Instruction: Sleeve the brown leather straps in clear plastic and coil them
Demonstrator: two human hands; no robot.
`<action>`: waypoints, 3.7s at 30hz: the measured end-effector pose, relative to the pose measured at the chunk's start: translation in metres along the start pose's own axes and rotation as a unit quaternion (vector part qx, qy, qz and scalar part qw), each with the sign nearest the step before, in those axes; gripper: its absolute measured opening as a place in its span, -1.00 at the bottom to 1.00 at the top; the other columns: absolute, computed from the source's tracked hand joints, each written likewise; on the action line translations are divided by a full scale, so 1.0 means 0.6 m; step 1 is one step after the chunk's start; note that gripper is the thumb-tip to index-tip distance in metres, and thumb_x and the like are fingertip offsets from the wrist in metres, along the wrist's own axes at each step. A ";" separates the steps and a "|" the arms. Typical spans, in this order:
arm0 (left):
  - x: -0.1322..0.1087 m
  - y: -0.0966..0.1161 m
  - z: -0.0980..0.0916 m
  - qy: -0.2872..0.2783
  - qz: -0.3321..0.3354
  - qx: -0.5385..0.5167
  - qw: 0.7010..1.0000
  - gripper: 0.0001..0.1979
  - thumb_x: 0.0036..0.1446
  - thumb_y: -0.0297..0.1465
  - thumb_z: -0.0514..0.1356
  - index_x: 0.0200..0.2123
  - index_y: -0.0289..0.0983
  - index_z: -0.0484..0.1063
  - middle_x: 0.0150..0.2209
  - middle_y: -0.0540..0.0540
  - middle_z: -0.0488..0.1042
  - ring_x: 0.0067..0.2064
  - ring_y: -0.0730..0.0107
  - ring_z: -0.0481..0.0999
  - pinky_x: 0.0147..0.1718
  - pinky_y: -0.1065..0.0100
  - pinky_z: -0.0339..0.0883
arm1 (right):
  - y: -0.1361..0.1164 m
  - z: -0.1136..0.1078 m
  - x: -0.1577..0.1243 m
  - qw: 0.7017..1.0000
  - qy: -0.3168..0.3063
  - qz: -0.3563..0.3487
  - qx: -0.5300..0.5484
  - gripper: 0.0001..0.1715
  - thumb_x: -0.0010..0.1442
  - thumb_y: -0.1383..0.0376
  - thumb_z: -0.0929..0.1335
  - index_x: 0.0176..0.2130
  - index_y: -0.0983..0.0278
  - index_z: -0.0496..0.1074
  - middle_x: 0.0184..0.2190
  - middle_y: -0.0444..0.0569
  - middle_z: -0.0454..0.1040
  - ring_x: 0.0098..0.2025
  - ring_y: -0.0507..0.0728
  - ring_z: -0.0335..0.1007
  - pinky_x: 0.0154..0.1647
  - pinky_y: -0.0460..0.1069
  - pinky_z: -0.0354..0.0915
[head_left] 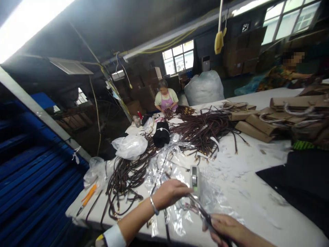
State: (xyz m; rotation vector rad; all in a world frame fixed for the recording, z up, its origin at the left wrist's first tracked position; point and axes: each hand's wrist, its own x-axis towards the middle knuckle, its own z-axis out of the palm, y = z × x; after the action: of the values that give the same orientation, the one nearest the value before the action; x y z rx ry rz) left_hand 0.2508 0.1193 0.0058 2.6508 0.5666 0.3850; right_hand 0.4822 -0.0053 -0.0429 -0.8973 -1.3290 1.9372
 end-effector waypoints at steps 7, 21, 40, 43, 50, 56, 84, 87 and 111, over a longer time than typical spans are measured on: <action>0.039 -0.008 0.058 0.106 -0.048 -0.199 0.973 -0.61 0.29 -0.28 0.03 0.15 -0.19 0.34 -0.02 -0.19 0.50 -0.04 0.29 0.47 -0.02 0.28 0.31 | -0.075 -0.011 0.005 0.981 0.053 -0.064 0.173 -0.57 0.30 0.10 0.20 -0.14 0.38 0.44 -0.54 -0.17 0.16 -0.52 -0.03 0.07 -0.33 -0.05 0.29; 0.085 0.119 0.130 0.086 -0.218 -0.653 0.720 -0.52 0.12 -0.03 0.14 -0.25 -0.39 0.42 -0.42 -0.12 0.50 -0.53 0.48 0.46 -0.52 0.46 0.27 | -0.096 -0.024 0.033 0.915 0.277 -0.258 0.139 -0.59 0.31 0.11 0.22 0.06 0.23 0.33 -0.31 -0.11 0.34 -0.24 0.04 0.32 0.03 -0.03 0.29; 0.087 0.126 0.119 0.059 -0.245 -0.446 0.859 -0.60 0.21 -0.19 0.04 -0.50 -0.35 0.44 -0.55 -0.13 0.49 -0.54 0.38 0.49 -0.50 0.38 0.37 | -0.038 -0.015 0.026 0.900 0.319 -0.248 0.166 -0.60 0.28 0.09 0.26 0.06 0.16 0.37 -0.05 -0.02 0.48 -0.01 0.14 0.40 0.03 0.00 0.33; 0.088 0.134 0.116 0.130 -0.217 -0.214 0.943 -0.66 0.19 -0.27 0.10 -0.56 -0.30 0.42 -0.58 -0.07 0.45 -0.51 0.40 0.45 -0.44 0.39 0.30 | -0.019 -0.012 0.029 0.893 0.318 -0.244 0.203 -0.60 0.28 0.11 0.27 0.05 0.20 0.39 0.00 0.03 0.48 0.05 0.20 0.39 0.18 0.14 0.22; 0.087 0.129 0.135 0.198 -0.219 -0.277 0.915 -0.71 -0.02 -0.52 0.26 -0.16 -0.22 0.46 -0.17 -0.07 0.49 -0.31 0.44 0.46 -0.41 0.47 0.37 | 0.029 -0.004 0.032 0.871 0.298 -0.260 0.291 -0.60 0.30 0.14 0.25 0.08 0.17 0.38 0.14 0.04 0.38 0.19 0.25 0.24 0.24 0.26 0.11; 0.076 0.102 0.165 0.119 -0.248 -0.328 0.904 -0.66 0.01 -0.54 0.22 -0.12 -0.15 0.53 -0.12 -0.09 0.48 -0.24 0.39 0.46 -0.35 0.43 0.41 | 0.069 -0.003 0.033 0.864 0.280 -0.240 0.342 -0.48 0.31 -0.01 0.16 0.10 0.16 0.38 0.15 0.04 0.37 0.25 0.26 0.16 0.25 0.28 0.09; 0.051 0.094 0.225 0.095 -0.387 -0.408 0.821 -0.59 -0.02 -0.47 0.20 -0.04 -0.30 0.52 -0.48 -0.04 0.51 -0.67 0.61 0.27 -0.72 0.55 0.22 | 0.124 -0.037 0.039 0.925 0.277 -0.138 0.221 -0.58 0.22 0.09 0.33 0.03 0.19 0.45 0.01 0.05 0.49 0.12 0.24 0.33 0.18 0.19 0.21; 0.056 0.089 0.231 0.119 -0.412 -0.437 0.791 -0.63 -0.06 -0.48 0.22 -0.12 -0.36 0.56 -0.57 -0.02 0.48 -0.65 0.57 0.30 -0.65 0.51 0.28 | 0.137 -0.040 0.052 0.916 0.345 -0.125 0.160 -0.60 0.21 0.06 0.33 -0.06 0.23 0.52 -0.14 0.05 0.57 -0.06 0.24 0.46 0.03 0.17 0.35; 0.098 0.001 0.230 0.250 -0.428 -0.495 0.714 -0.65 0.04 -0.38 0.23 -0.07 -0.36 0.48 -0.43 -0.03 0.53 -0.36 0.43 0.45 -0.38 0.47 0.28 | 0.234 -0.368 0.001 0.723 0.577 0.080 -0.372 -0.64 0.12 0.18 0.35 -0.12 0.34 0.43 -0.18 0.17 0.45 -0.16 0.26 0.38 -0.07 0.18 0.31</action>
State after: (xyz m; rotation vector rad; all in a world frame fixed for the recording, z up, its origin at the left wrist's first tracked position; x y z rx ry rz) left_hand 0.3500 0.1002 -0.1049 1.0488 1.2249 0.8040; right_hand 0.6446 0.0687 -0.2344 -2.1543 -1.1270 0.4481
